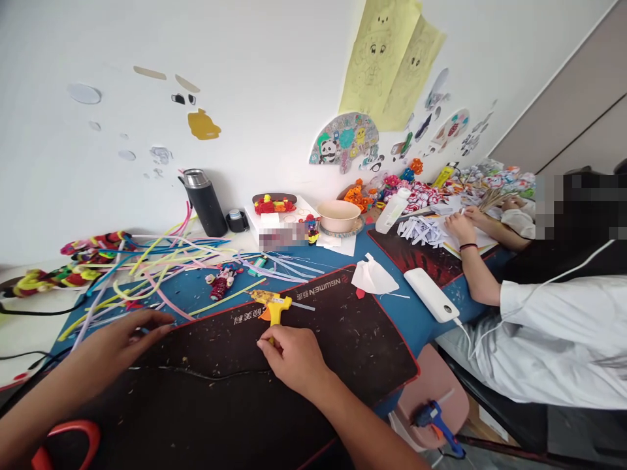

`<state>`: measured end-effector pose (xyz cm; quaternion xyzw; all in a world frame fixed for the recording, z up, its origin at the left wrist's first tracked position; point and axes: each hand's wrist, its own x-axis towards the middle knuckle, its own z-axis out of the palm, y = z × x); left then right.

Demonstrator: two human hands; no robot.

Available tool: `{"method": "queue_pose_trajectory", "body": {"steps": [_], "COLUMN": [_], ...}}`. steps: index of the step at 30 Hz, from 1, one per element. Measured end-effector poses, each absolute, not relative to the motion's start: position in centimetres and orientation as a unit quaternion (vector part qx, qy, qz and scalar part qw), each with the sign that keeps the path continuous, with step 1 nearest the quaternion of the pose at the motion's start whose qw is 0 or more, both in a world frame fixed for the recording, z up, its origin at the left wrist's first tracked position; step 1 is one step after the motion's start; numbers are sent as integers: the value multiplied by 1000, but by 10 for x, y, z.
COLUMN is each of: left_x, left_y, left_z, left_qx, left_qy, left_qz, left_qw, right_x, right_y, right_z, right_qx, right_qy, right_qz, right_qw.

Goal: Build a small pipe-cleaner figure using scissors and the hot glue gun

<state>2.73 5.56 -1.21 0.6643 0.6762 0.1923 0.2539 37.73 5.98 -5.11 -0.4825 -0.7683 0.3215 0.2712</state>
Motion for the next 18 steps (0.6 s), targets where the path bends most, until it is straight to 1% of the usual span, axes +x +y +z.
{"method": "queue_pose_trajectory", "body": {"steps": [3,5,10,15,18], "left_x": [32,32,24,34,49], "left_y": [53,52,53,57,71], "left_z": [-12,-18,-28,-4,5], "left_qx": [661,660,667,669,666], "left_qy": [645,640,670,672,697], "left_qz": [176,174,206,191,165], "left_qw": [341,353,252,255,210], "right_x": [376,376,375,374,374], "right_y": [59,59,59,59,59], "right_z": [-49,-49,-49,-48,-48], "right_qx": [-482,-485,-484,-486,-488], "right_qy": [-763,-762,-761,-762,-762], "right_qz": [329,326,323,322,323], "right_qw": [279,281,286,281,278]}}
